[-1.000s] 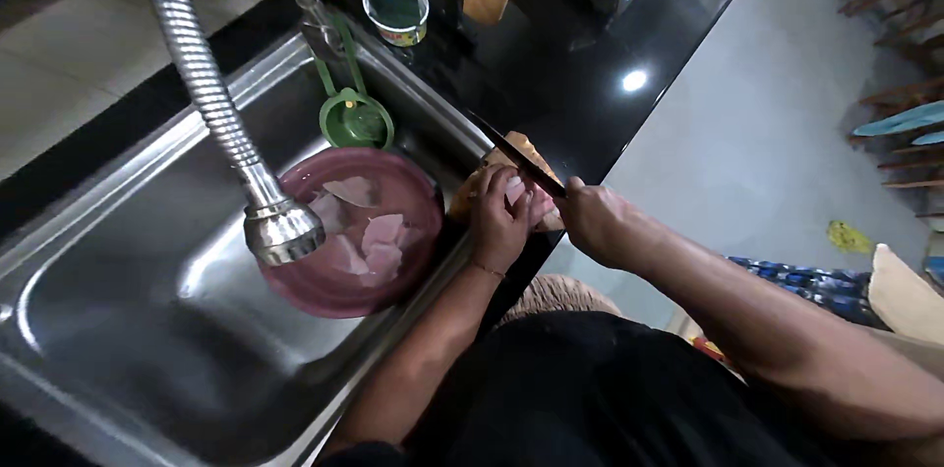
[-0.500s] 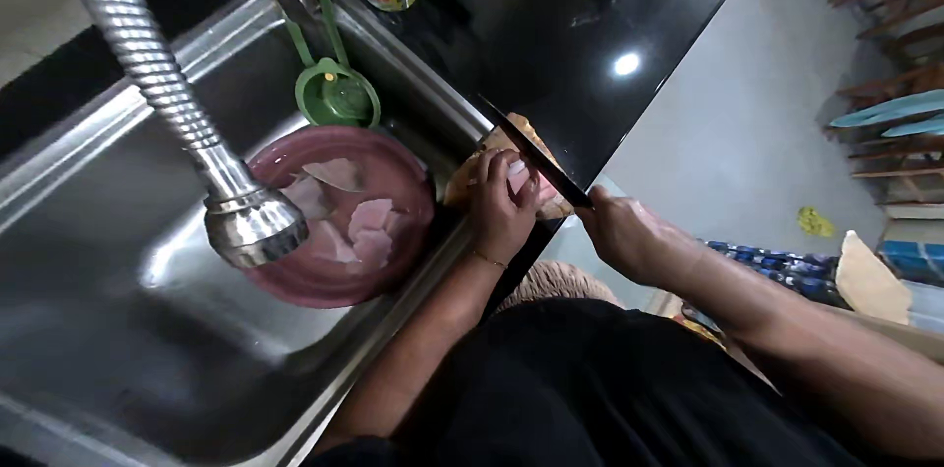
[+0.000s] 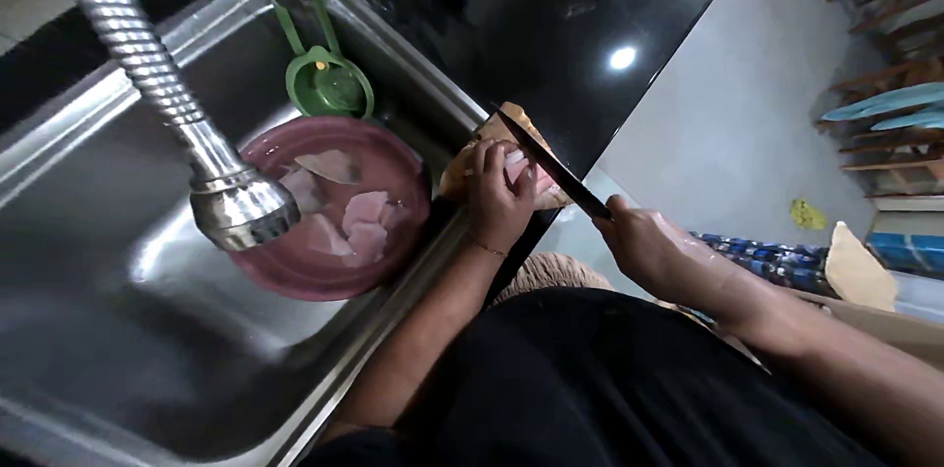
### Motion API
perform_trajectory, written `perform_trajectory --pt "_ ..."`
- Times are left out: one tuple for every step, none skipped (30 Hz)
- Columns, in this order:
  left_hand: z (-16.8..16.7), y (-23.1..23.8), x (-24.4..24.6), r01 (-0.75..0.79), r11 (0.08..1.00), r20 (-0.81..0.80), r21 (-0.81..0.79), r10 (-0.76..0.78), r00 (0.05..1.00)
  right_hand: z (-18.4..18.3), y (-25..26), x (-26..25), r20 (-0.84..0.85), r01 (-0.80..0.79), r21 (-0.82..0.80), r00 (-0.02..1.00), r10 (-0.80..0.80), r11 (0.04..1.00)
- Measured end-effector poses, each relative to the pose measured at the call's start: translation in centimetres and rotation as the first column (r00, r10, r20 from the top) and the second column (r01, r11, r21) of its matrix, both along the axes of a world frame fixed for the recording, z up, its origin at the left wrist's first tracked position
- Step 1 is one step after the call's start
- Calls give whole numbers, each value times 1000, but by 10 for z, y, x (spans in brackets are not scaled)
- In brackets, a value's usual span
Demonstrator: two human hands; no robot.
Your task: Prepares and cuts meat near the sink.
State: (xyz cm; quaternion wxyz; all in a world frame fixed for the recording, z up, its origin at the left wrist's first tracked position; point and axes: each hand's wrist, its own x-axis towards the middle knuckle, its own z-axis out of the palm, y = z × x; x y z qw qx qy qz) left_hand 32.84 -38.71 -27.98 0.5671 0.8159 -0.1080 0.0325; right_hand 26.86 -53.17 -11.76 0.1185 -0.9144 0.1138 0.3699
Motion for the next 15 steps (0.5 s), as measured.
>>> perform_trajectory --pt "0 0 1 3 1000 7 -5 -3 1000 -2 -1 0 -6 4 -12 1000 -4 1000" --pt "-1 -1 1 6 1000 14 -10 -6 1000 -6 -1 3 -23 8 -35 1000 -8 999" --pt "-2 -1 2 6 1000 19 -19 -6 1000 -9 1 9 -51 18 -43 999 -20 999" --pt "-2 0 1 7 1000 18 -26 -7 1000 -12 3 17 -74 23 -38 997 -26 999" --pt "-2 0 1 9 1000 16 -28 -9 1000 -15 7 25 -85 27 -24 996 -29 999" --pt "-1 0 1 11 1000 11 -23 -11 1000 -20 10 33 -72 17 -21 997 -19 1000" --pt "-1 1 1 15 1000 6 -10 -15 1000 -25 14 40 -50 13 -16 999 -13 1000" --pt "1 1 1 20 1000 1 6 -20 1000 -30 18 47 -29 12 -15 1000 -13 1000" --pt "2 1 1 26 999 -6 22 -26 1000 -35 21 53 2 13 -12 1000 -13 1000" --pt "4 1 1 23 999 -9 34 -23 1000 -40 22 57 43 15 -1 999 -15 1000" --pt "5 1 1 19 999 -10 44 -19 1000 -41 23 58 66 18 8 998 -19 1000" --pt "5 1 1 15 999 -9 43 -15 1000 -39 23 58 57 24 6 998 -24 1000" --pt "5 1 1 11 999 -3 37 -11 1000 -36 23 54 40 26 1 999 -26 1000" --pt "4 -1 1 4 1000 9 30 -4 1000 -30 21 49 10 23 -11 1000 -23 1000" --pt "3 -2 1 -5 1000 23 28 5 1000 -25 18 40 -21 22 -27 1000 -22 999"
